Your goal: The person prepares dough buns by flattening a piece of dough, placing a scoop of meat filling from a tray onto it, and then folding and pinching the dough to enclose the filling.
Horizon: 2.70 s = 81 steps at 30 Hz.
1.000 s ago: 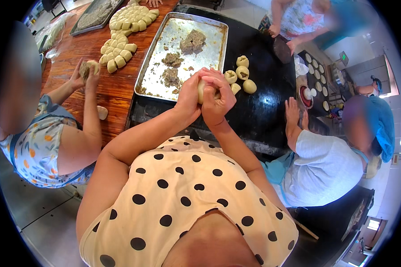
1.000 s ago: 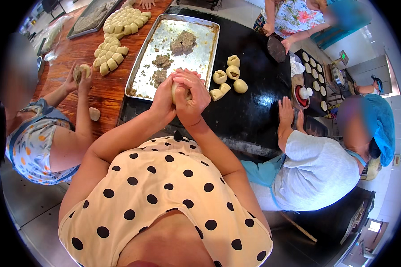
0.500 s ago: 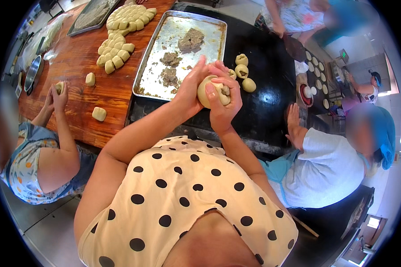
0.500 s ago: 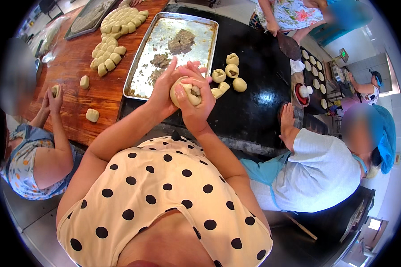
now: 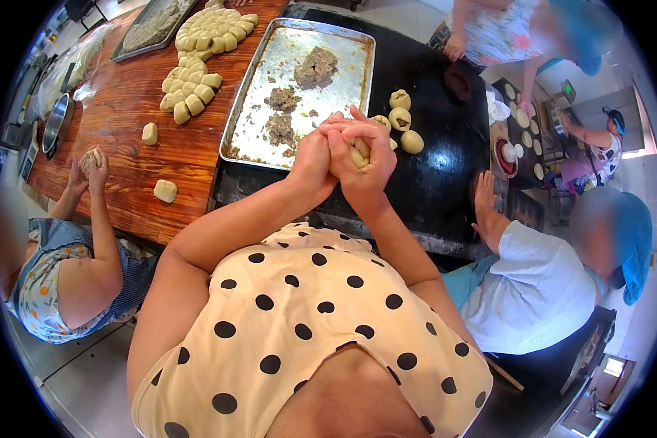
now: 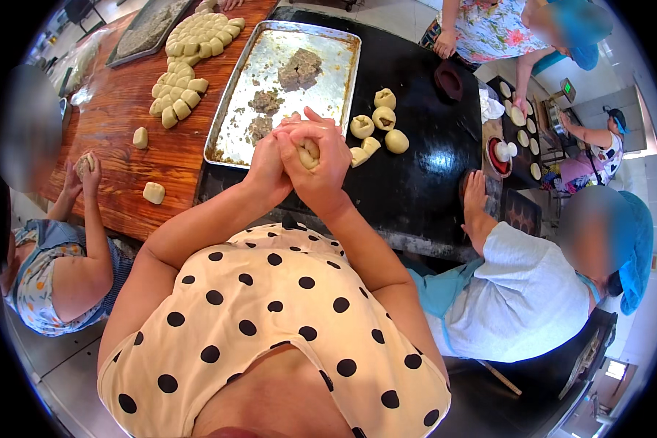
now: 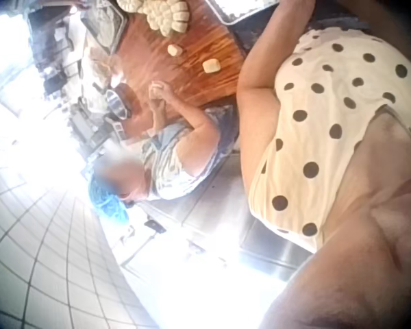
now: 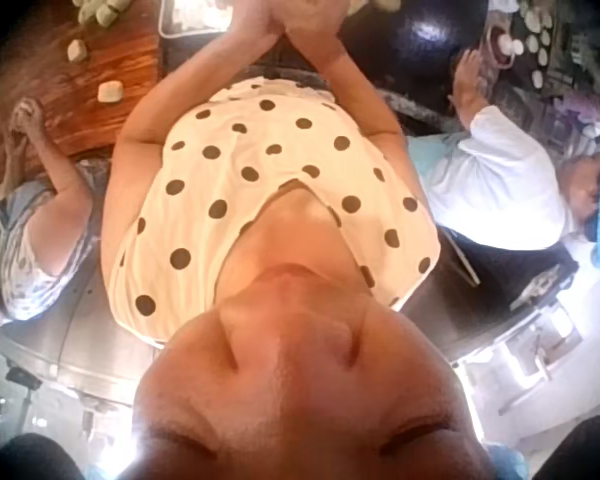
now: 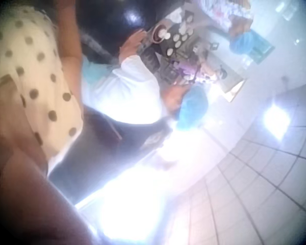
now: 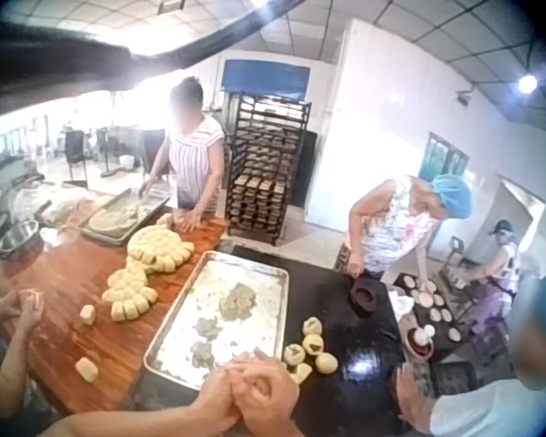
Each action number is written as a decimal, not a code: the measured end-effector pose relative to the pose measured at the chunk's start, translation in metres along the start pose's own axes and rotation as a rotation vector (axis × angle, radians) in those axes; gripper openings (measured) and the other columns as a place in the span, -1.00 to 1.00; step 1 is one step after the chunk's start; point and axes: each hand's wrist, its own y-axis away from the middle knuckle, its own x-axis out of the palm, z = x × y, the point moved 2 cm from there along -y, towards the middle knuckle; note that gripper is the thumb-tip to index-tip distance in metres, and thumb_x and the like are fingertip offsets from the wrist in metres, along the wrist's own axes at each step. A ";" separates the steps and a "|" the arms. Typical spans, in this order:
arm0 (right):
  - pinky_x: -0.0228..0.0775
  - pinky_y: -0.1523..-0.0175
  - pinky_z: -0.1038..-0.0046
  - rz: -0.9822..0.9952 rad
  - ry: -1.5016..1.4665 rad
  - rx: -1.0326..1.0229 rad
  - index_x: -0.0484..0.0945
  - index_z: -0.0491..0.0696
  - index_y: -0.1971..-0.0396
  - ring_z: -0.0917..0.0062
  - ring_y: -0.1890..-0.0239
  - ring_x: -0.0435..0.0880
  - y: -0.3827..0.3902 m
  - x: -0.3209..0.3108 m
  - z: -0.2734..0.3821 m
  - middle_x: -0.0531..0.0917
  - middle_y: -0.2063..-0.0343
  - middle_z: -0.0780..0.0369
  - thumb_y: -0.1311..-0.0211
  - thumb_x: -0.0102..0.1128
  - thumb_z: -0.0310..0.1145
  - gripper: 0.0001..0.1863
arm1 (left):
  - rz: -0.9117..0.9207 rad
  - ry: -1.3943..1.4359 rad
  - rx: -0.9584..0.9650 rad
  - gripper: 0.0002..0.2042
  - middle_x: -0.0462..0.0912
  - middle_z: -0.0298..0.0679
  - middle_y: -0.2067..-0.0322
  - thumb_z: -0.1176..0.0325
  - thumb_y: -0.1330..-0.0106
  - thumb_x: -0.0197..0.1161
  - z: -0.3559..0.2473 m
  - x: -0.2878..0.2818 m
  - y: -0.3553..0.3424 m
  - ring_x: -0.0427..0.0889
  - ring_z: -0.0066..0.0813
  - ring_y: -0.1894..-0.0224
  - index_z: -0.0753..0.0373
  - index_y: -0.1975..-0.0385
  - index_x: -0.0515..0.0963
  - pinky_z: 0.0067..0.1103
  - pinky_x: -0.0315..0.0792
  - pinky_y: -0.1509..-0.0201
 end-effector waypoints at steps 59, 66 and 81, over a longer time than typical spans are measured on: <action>0.23 -0.29 0.22 0.466 0.977 0.520 0.39 -0.04 -0.17 0.21 -0.21 0.39 0.130 -0.098 -0.210 0.42 -0.14 0.09 0.01 0.37 -0.45 -0.35 | -0.598 -0.515 -0.256 -0.68 0.64 -0.16 0.12 0.22 -0.43 0.13 0.023 -0.234 0.036 0.64 -0.45 0.09 0.36 0.03 0.51 -0.53 0.53 -0.04; 0.18 -0.35 0.27 0.932 1.120 0.011 0.51 -0.04 0.10 0.30 -0.06 0.52 0.120 -0.101 -0.244 0.56 0.20 0.17 -0.18 0.08 -0.42 -0.73 | -0.353 -0.633 -0.276 -0.72 0.64 -0.17 0.16 0.25 -0.46 0.10 0.014 -0.220 0.028 0.64 -0.45 0.11 0.36 0.06 0.51 -0.53 0.51 -0.07; 0.39 -0.17 0.33 0.339 0.691 1.103 0.35 -0.01 -0.28 0.26 -0.16 0.51 0.235 -0.192 -0.203 0.51 -0.10 0.05 0.00 0.48 -0.25 -0.21 | -0.330 -0.595 -0.407 -0.72 0.65 -0.18 0.17 0.23 -0.43 0.14 0.022 -0.229 0.042 0.64 -0.46 0.12 0.34 0.08 0.52 -0.53 0.52 -0.05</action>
